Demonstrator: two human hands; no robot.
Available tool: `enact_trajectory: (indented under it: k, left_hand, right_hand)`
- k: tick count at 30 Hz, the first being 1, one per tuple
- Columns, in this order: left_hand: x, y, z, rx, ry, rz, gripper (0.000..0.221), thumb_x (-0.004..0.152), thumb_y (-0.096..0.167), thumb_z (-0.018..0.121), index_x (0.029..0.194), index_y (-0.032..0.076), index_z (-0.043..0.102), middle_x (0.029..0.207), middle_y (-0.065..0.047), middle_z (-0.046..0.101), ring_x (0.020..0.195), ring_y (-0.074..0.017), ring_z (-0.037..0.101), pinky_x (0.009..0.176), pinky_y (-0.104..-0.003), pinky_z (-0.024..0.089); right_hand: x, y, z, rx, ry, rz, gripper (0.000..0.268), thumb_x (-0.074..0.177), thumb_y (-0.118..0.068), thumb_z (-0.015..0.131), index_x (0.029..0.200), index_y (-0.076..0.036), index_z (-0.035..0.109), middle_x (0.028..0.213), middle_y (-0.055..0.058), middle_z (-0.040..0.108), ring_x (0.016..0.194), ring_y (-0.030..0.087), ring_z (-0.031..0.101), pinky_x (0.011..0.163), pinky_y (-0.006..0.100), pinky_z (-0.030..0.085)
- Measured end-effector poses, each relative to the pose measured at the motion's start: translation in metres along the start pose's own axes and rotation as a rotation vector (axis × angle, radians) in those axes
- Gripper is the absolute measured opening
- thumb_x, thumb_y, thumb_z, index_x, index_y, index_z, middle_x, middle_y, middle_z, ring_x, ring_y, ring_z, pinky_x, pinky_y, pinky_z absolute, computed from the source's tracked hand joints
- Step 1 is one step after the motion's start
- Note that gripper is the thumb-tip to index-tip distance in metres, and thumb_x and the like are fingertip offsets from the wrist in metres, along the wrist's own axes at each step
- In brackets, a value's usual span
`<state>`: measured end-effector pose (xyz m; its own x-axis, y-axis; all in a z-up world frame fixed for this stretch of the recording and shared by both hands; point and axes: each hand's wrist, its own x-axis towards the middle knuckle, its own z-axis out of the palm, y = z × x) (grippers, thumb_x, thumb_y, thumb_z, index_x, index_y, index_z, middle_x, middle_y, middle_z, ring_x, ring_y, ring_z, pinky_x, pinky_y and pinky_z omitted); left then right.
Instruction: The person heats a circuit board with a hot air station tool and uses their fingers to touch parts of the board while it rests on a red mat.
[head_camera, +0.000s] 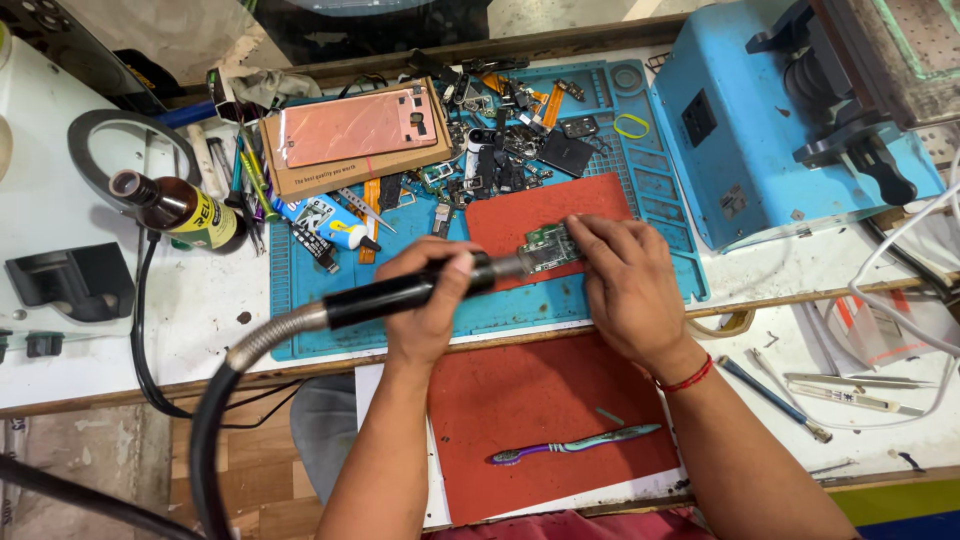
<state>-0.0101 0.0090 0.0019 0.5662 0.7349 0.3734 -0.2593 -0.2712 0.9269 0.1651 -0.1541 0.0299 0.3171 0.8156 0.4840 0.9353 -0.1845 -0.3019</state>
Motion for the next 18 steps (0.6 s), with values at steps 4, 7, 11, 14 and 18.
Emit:
enact_trajectory:
  k: [4,7,11,14,18]
  left_hand:
    - [0.0013,-0.0049,0.0039,-0.007,0.119,-0.012,0.018,0.098,0.019,0.07,0.098,0.001,0.073,0.094,-0.008,0.074,0.086,-0.0138,0.068,0.083,-0.028,0.053]
    - [0.0024,-0.0029,0.0041,-0.048,0.102,0.014,0.018,0.098,0.019,0.071,0.099,0.001,0.073,0.095,-0.008,0.073,0.089,-0.0139,0.068,0.086,-0.029,0.054]
    - [0.0009,0.0013,0.0058,0.069,0.015,0.044,0.02,0.096,0.02,0.071,0.1,0.001,0.073,0.092,-0.007,0.073,0.083,-0.0138,0.067,0.078,-0.029,0.054]
    - [0.0007,-0.0001,0.0045,0.007,0.071,0.022,0.019,0.098,0.019,0.07,0.101,0.0,0.073,0.093,-0.008,0.072,0.083,-0.0147,0.066,0.079,-0.029,0.053]
    - [-0.0004,0.0027,-0.0007,0.097,-0.069,0.116,0.017,0.096,0.017,0.071,0.099,0.0,0.074,0.091,-0.008,0.072,0.084,-0.0163,0.069,0.08,-0.03,0.054]
  right_hand:
    - [0.0015,-0.0033,-0.0006,0.0,-0.018,-0.016,0.05,0.086,0.0,0.062,0.136,-0.004,0.064,0.132,0.009,0.064,0.114,0.034,0.055,0.104,0.046,0.043]
    - [0.0002,-0.0048,-0.0006,0.015,-0.01,0.017,0.046,0.089,-0.003,0.065,0.135,-0.004,0.065,0.132,0.01,0.063,0.115,0.034,0.055,0.104,0.046,0.043]
    - [0.0003,-0.0079,0.0002,0.002,-0.011,0.063,0.041,0.089,-0.008,0.069,0.13,-0.005,0.068,0.131,0.009,0.063,0.116,0.034,0.055,0.104,0.045,0.044]
    - [-0.0003,-0.0074,0.0019,0.001,-0.001,0.087,0.041,0.089,-0.009,0.07,0.13,-0.005,0.069,0.129,0.009,0.062,0.117,0.034,0.055,0.104,0.044,0.044]
    - [0.0017,-0.0068,0.0019,-0.003,0.005,0.091,0.039,0.09,-0.01,0.071,0.129,-0.005,0.069,0.129,0.009,0.063,0.116,0.034,0.055,0.103,0.044,0.044]
